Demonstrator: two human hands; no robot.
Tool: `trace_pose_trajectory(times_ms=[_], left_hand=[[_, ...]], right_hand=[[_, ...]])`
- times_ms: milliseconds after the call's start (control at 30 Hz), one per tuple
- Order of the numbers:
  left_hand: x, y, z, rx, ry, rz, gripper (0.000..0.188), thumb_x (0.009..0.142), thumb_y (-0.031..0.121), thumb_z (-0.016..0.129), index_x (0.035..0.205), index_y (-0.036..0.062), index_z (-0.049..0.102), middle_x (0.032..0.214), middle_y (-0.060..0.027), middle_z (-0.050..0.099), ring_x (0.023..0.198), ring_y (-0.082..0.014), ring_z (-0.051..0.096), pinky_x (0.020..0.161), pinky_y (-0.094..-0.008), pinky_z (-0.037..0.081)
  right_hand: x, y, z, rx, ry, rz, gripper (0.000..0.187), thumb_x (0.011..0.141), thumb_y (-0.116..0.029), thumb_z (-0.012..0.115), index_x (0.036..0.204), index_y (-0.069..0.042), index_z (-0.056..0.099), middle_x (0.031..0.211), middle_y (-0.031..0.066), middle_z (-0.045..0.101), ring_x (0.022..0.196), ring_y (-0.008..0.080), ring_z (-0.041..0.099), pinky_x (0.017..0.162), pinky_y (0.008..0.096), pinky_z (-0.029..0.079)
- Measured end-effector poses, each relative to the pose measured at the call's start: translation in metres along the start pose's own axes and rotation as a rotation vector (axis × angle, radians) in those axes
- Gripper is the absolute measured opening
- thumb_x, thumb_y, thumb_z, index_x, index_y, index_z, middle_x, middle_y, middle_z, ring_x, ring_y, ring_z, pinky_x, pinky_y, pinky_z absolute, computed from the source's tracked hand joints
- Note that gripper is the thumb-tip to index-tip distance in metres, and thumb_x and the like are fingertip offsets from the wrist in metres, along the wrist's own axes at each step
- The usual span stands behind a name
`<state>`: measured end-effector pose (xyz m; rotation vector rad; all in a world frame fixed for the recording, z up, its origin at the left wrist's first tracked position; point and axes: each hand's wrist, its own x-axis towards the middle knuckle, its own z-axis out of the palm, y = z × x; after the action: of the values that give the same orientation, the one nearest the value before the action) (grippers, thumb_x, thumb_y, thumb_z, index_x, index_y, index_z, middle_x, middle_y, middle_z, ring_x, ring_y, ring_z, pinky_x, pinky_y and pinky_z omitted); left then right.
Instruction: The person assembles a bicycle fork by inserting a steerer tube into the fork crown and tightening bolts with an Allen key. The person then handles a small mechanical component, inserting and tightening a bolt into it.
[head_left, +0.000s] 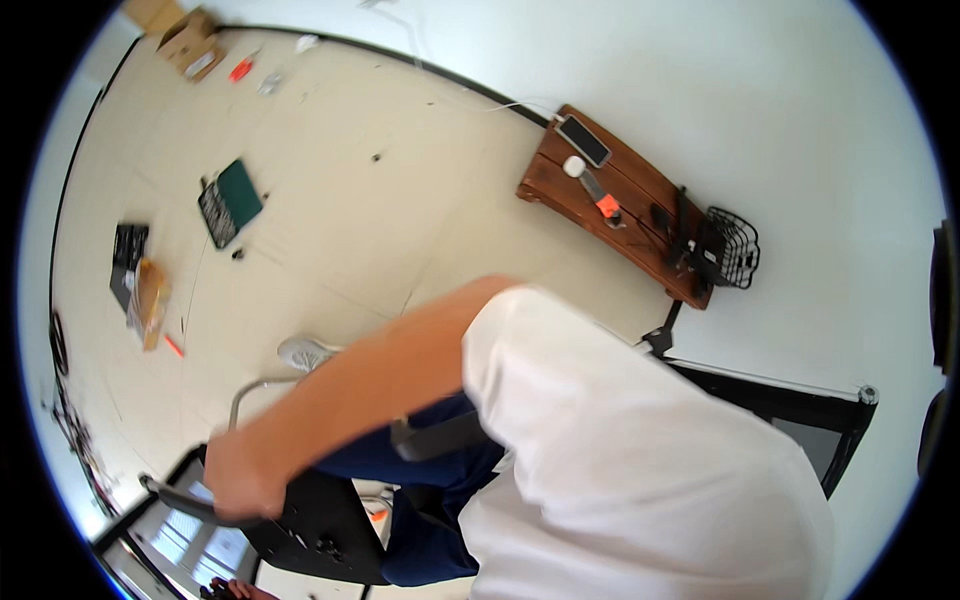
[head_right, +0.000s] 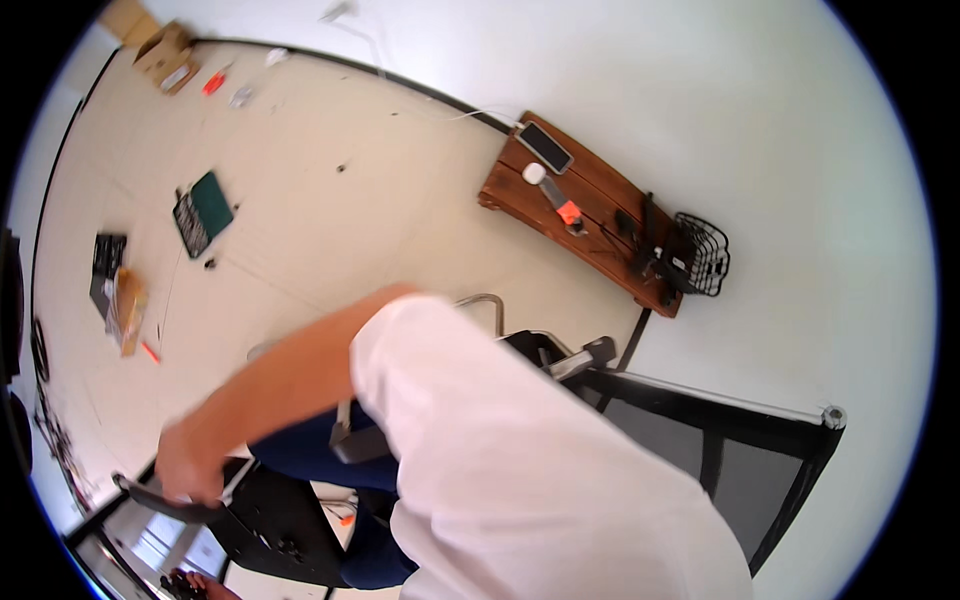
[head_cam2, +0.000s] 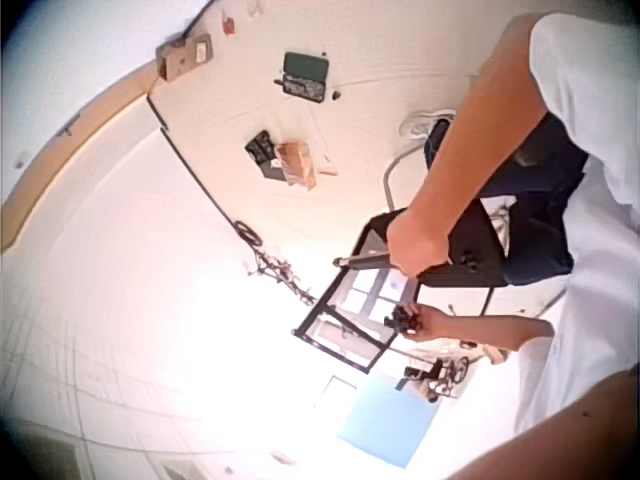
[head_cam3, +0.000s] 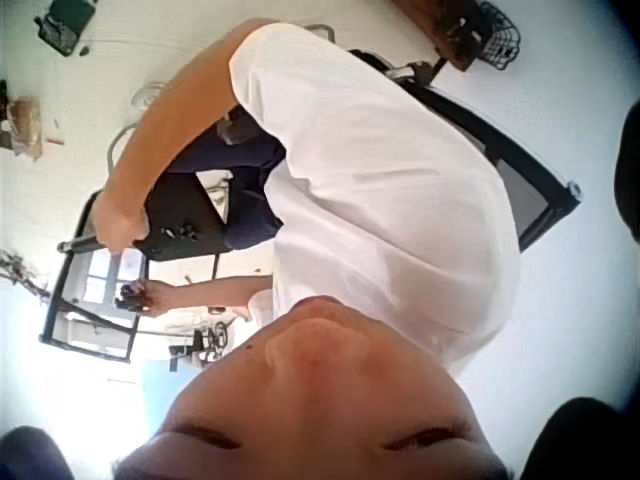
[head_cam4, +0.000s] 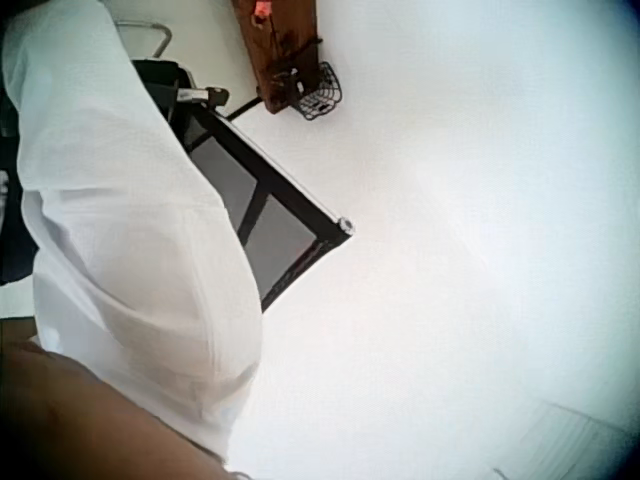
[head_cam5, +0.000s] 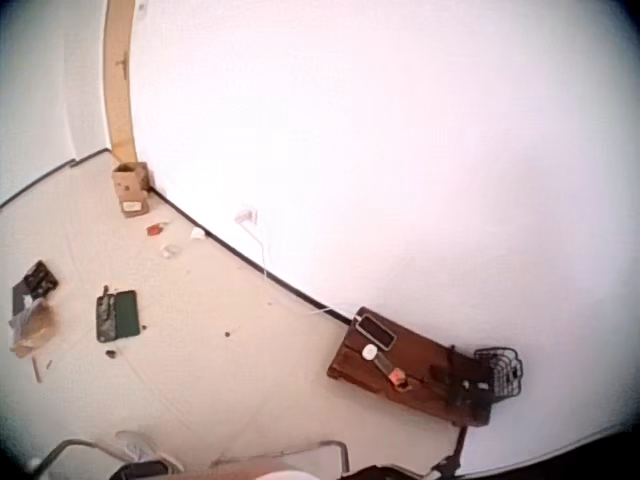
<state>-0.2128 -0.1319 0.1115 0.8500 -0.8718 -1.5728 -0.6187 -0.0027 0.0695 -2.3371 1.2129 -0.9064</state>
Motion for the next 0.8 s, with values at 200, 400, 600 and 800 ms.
trace_pose_trajectory(times_ms=[200, 400, 600, 800], left_hand=[[-0.005, -0.033, 0.083, -0.073, -0.292, -0.136, 0.037, 0.087, 0.029, 0.063, 0.116, 0.0064, 0.059, 0.095, -0.0091, 0.057, 0.08, -0.0244, 0.049, 0.067, -0.0371, 0.041], [-0.039, -0.067, 0.184, 0.184, -0.147, -0.135, 0.034, 0.089, 0.024, 0.059, 0.119, 0.0069, 0.057, 0.087, -0.0089, 0.053, 0.073, -0.0229, 0.045, 0.061, -0.0375, 0.035], [-0.031, -0.038, 0.18, 0.293, -0.171, -0.11, 0.049, 0.093, 0.026, 0.055, 0.139, 0.0078, 0.047, 0.113, -0.0165, 0.061, 0.082, -0.0273, 0.055, 0.067, -0.0422, 0.045], [-0.055, -0.061, 0.208, 0.332, -0.017, -0.241, 0.033, 0.094, 0.011, 0.05, 0.125, -0.002, 0.054, 0.097, -0.0148, 0.058, 0.074, -0.0239, 0.049, 0.062, -0.0367, 0.04]], right_hand=[[-0.395, 0.151, -0.042, -0.225, 0.226, 1.084, 0.023, 0.079, -0.029, 0.064, 0.083, -0.007, 0.064, 0.081, 0.0172, 0.065, 0.081, 0.0386, 0.064, 0.068, 0.0511, 0.051], [-0.738, 0.036, 0.066, -0.161, 1.035, 2.21, 0.036, 0.082, -0.031, 0.061, 0.102, -0.002, 0.071, 0.111, 0.0259, 0.067, 0.108, 0.0426, 0.063, 0.09, 0.0491, 0.051], [-0.799, -0.038, 0.146, -0.053, 1.124, 2.672, 0.035, 0.087, -0.016, 0.064, 0.119, -0.002, 0.066, 0.119, 0.0228, 0.066, 0.112, 0.0397, 0.062, 0.094, 0.0479, 0.052], [-0.825, -0.009, 0.174, -0.288, 0.764, 2.682, 0.039, 0.091, -0.021, 0.065, 0.126, -0.005, 0.061, 0.125, 0.0191, 0.06, 0.115, 0.0381, 0.059, 0.094, 0.0466, 0.052]])
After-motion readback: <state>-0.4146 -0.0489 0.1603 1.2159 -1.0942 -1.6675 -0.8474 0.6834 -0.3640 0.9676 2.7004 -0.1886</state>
